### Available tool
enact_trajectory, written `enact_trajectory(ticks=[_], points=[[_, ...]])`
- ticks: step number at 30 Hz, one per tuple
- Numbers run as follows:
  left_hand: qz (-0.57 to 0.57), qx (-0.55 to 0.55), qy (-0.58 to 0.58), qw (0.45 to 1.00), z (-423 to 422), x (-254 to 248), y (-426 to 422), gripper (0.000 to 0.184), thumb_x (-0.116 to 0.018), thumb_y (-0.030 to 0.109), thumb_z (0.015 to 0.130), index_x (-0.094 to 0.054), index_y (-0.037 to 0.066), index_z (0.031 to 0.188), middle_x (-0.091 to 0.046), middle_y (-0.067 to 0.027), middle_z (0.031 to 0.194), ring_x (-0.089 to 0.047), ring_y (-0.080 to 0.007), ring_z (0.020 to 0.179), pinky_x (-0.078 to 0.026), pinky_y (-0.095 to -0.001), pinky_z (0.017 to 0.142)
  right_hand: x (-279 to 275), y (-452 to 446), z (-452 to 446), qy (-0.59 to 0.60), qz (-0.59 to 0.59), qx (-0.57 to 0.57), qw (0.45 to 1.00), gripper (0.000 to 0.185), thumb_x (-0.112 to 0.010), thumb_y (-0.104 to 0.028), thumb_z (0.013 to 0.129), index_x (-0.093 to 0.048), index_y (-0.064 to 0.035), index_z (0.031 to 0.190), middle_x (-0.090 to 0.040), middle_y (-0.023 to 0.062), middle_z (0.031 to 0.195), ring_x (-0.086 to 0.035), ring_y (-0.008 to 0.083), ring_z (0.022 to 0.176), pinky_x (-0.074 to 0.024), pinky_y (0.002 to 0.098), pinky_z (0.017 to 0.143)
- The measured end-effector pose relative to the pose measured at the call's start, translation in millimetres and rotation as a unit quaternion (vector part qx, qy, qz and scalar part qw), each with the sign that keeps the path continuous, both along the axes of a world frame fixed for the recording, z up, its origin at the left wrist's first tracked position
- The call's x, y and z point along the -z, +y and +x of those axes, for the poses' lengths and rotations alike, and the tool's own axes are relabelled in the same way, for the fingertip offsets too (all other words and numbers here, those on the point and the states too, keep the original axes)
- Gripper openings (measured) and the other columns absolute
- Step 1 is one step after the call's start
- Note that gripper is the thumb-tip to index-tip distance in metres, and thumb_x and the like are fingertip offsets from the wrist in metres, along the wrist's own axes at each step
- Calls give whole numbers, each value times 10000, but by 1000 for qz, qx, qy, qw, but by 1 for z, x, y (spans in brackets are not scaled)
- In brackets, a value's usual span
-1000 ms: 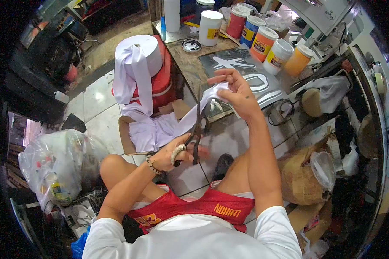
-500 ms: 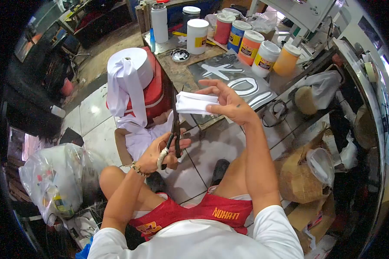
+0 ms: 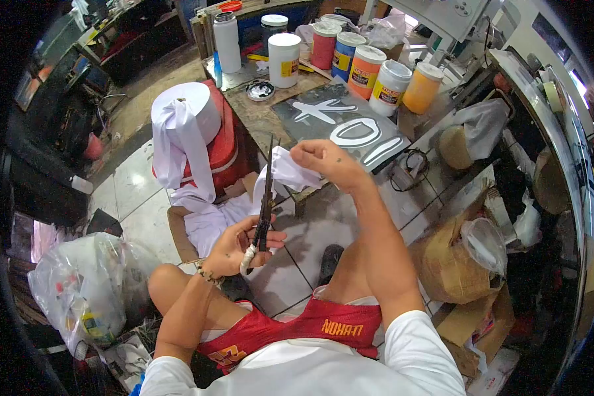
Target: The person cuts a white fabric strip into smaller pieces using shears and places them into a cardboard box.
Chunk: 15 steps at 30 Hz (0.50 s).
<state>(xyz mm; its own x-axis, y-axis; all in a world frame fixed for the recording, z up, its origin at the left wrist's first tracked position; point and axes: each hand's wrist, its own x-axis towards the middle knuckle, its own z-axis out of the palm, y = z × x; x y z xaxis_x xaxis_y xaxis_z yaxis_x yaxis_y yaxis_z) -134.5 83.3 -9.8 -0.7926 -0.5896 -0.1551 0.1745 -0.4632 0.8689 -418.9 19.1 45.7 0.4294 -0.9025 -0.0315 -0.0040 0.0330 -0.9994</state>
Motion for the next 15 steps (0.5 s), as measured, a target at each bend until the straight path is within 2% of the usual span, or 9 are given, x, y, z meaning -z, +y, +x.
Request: enact_trajectory(ticks=[4, 6, 9, 11, 12, 13, 14, 15], points=[[3, 6, 6, 1000, -1, -1, 1, 761, -769, 54, 768, -371, 64, 1417, -583, -216, 1287, -598, -246, 1158, -543, -312, 842, -4, 5, 16, 13, 21, -7, 1000, 343, -715, -314, 897, -674, -6, 1042, -656, -17, 864, -578, 66, 792, -442, 223, 713], [-29, 8, -38, 999, -2, -7, 2, 815, -792, 97, 739, -357, 59, 1427, -576, -230, 1295, -585, -251, 1183, -520, -305, 876, -7, 8, 22, 23, 10, -9, 1000, 318, -721, -292, 895, -683, -7, 1030, -654, -23, 838, -580, 69, 771, -443, 222, 707], [-58, 18, -1, 998, 1, -3, 1, 868, -803, 106, 724, -330, 60, 1450, -554, -237, 1322, -559, -250, 1223, -497, -301, 902, -9, 11, 31, -18, 12, 1, 1000, 293, -729, -267, 888, -698, -12, 1029, -658, -8, 922, -578, 69, 814, -458, 234, 731], [-55, 22, 38, 998, 0, -1, 1, 892, -806, 100, 724, -312, 68, 1466, -544, -228, 1339, -552, -231, 1221, -488, -292, 899, 1, 10, 38, -20, -135, 36, 990, 332, -717, -206, 887, -668, -29, 1162, -667, 7, 991, -591, 62, 863, -473, 232, 765], [-52, 27, 78, 995, 0, 0, 1, 916, -808, 94, 724, -294, 75, 1482, -533, -219, 1356, -545, -212, 1219, -480, -284, 896, -4, 13, 40, -21, -134, 36, 990, 332, -717, -206, 887, -668, -29, 1162, -667, 7, 991, -591, 62, 863, -473, 232, 765], [-52, 27, 77, 995, 1, -3, 1, 916, -808, 94, 724, -294, 75, 1482, -533, -219, 1356, -545, -212, 1219, -480, -284, 896, -15, 18, 42, -41, -67, -1, 997, 342, -702, -215, 903, -650, -29, 1185, -651, 11, 1059, -585, 71, 903, -480, 255, 798], [-41, 25, 55, 997, 2, -9, 2, 961, -812, 108, 702, -267, 54, 1492, -504, -190, 1383, -518, -228, 1260, -461, -323, 966, -21, 21, 44, -61, 1, -39, 997, 352, -687, -223, 919, -631, -29, 1208, -634, 14, 1126, -580, 80, 942, -487, 278, 830], [-30, 22, 33, 999, 2, -14, 2, 1008, -817, 121, 680, -241, 33, 1503, -475, -161, 1410, -491, -244, 1300, -443, -362, 1037, -20, 21, 44, -62, 1, -38, 997, 352, -687, -223, 919, -631, -29, 1208, -634, 14, 1126, -580, 80, 942, -487, 278, 830]])
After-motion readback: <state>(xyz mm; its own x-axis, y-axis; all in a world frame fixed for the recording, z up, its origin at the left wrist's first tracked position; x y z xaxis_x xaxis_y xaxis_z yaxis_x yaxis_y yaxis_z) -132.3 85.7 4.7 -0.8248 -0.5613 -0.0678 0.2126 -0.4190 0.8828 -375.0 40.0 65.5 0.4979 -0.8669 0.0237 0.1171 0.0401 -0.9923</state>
